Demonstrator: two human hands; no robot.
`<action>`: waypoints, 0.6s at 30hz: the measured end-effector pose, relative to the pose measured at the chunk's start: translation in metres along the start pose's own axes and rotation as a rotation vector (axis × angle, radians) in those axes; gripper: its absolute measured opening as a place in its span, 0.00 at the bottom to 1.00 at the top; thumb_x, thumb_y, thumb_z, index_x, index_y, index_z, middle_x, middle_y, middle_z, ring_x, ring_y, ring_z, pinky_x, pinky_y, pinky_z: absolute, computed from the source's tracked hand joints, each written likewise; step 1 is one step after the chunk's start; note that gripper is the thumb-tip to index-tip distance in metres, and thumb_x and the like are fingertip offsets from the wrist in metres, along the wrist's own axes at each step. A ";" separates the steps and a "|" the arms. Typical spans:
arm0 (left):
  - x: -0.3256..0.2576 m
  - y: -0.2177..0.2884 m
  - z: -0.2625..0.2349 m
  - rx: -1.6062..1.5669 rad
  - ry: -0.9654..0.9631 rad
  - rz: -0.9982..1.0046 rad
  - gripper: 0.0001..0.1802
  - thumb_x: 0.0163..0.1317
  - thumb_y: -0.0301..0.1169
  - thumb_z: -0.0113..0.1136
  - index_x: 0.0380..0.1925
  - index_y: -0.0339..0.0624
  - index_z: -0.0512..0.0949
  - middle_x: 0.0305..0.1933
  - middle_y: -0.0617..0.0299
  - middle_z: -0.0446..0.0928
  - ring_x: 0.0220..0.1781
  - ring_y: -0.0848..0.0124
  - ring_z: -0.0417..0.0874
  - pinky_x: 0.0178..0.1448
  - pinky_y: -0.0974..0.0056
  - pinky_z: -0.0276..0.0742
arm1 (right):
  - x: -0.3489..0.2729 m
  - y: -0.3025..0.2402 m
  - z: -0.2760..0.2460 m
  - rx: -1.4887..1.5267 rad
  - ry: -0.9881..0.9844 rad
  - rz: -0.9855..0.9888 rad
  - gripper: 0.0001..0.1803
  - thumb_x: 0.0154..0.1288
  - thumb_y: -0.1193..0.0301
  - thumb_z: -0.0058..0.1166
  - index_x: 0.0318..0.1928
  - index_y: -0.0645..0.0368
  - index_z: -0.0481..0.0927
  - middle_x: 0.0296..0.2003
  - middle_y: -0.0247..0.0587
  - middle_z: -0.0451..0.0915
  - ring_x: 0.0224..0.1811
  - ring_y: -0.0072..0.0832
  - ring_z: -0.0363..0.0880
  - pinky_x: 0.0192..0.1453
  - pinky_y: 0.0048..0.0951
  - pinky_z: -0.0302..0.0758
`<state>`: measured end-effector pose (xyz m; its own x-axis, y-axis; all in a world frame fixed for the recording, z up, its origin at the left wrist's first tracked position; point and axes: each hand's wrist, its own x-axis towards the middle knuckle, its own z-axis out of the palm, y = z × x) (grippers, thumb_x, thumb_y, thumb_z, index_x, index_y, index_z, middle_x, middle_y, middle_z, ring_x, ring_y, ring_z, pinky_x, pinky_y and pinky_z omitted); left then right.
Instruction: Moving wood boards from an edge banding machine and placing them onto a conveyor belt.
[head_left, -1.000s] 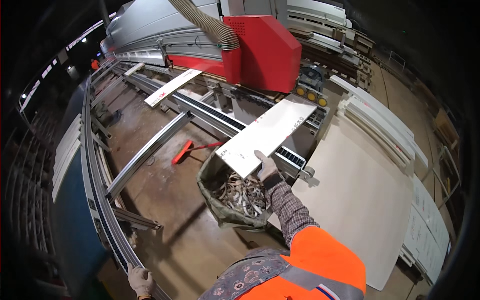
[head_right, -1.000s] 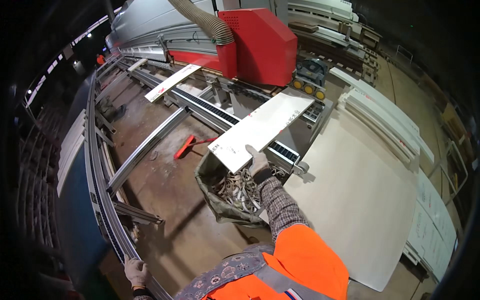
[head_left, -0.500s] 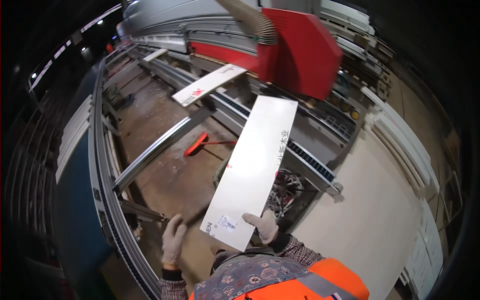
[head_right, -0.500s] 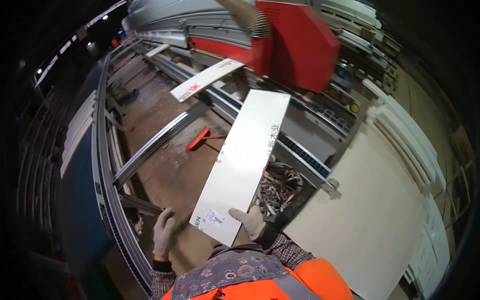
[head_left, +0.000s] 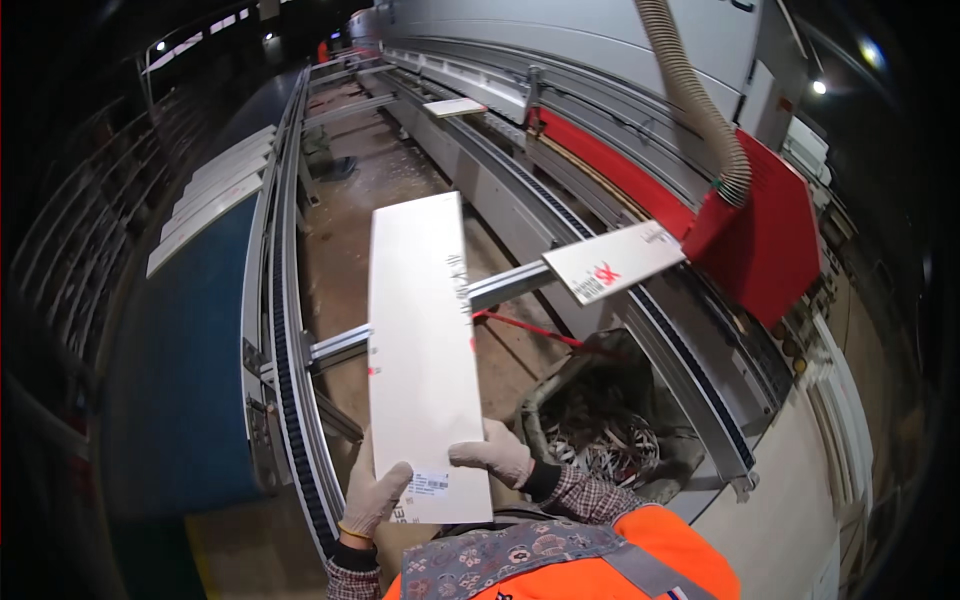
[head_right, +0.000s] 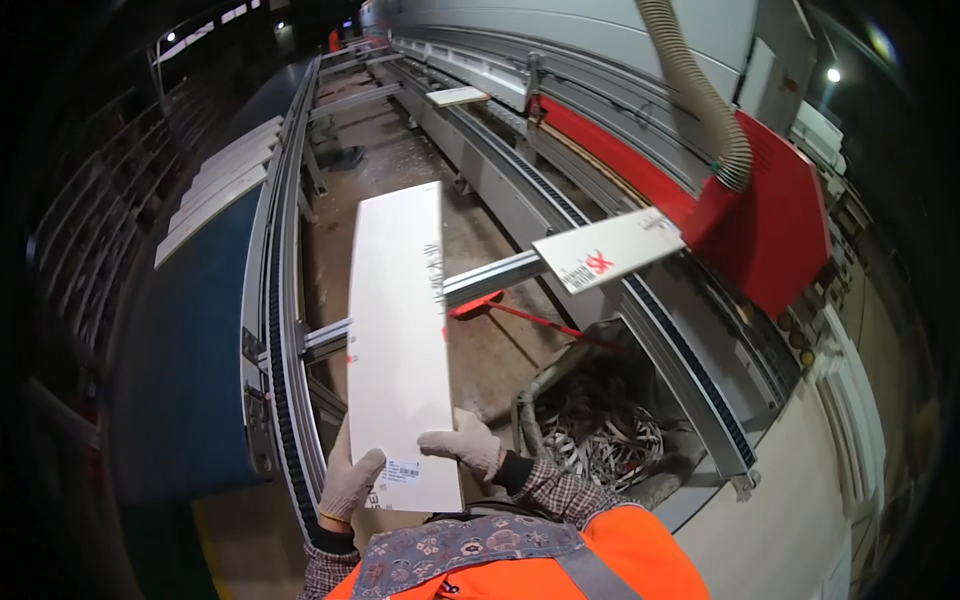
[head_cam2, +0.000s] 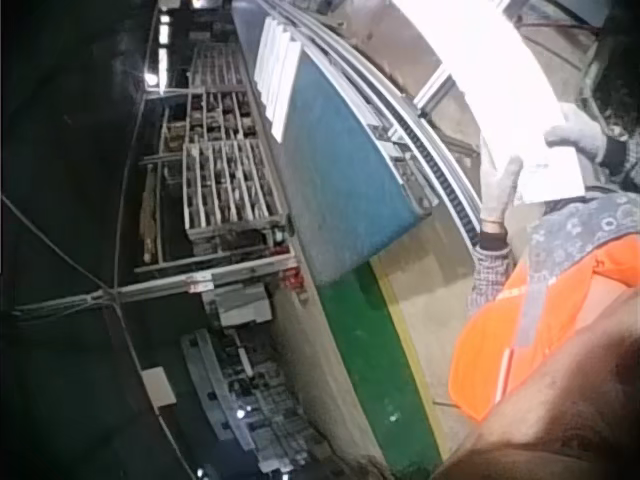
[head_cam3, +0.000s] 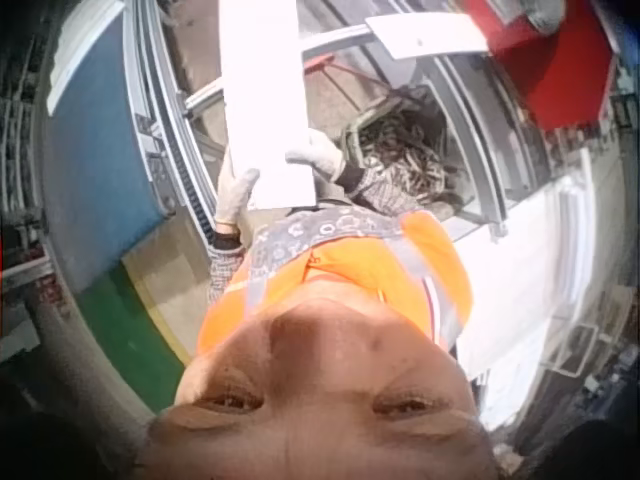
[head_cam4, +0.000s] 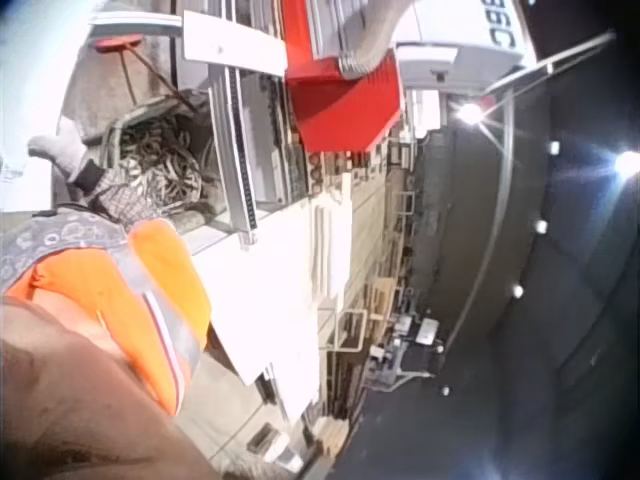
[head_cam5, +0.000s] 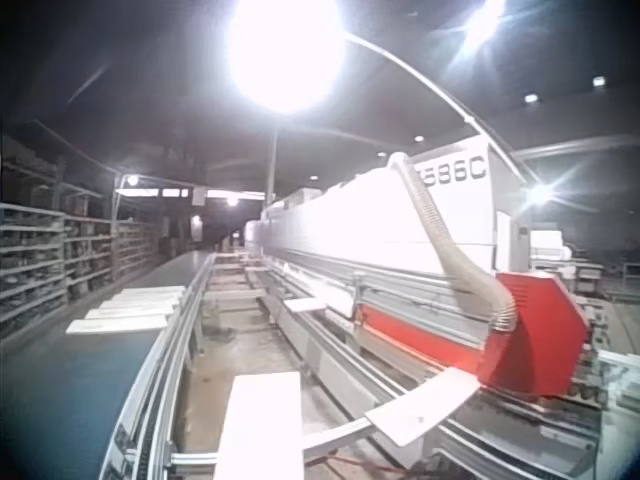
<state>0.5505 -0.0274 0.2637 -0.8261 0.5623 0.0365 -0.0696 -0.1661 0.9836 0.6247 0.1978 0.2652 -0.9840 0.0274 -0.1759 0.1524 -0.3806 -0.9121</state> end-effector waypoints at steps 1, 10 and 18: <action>0.003 0.002 -0.006 -0.012 0.062 -0.018 0.44 0.63 0.36 0.68 0.74 0.33 0.58 0.67 0.52 0.72 0.67 0.65 0.74 0.69 0.63 0.70 | 0.016 -0.003 0.004 -0.048 -0.049 0.024 0.21 0.64 0.70 0.66 0.54 0.67 0.79 0.42 0.37 0.85 0.41 0.21 0.83 0.48 0.24 0.80; 0.013 0.016 -0.047 -0.184 0.574 0.156 0.43 0.62 0.22 0.61 0.76 0.32 0.53 0.69 0.48 0.69 0.67 0.60 0.75 0.69 0.59 0.73 | 0.174 -0.007 0.058 -0.109 -0.533 0.149 0.21 0.69 0.66 0.62 0.56 0.67 0.79 0.45 0.36 0.84 0.46 0.19 0.80 0.51 0.24 0.78; 0.031 0.010 -0.138 -0.171 0.931 0.260 0.32 0.65 0.17 0.57 0.70 0.31 0.63 0.64 0.52 0.75 0.59 0.66 0.80 0.61 0.64 0.78 | 0.232 -0.022 0.007 0.012 -0.705 0.245 0.25 0.79 0.63 0.49 0.67 0.67 0.72 0.53 0.42 0.83 0.53 0.27 0.82 0.57 0.28 0.77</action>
<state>0.4472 -0.1234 0.2499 -0.9328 -0.3598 0.0226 0.1577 -0.3509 0.9230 0.3923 0.2059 0.2469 -0.7480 -0.6575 -0.0905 0.3777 -0.3095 -0.8727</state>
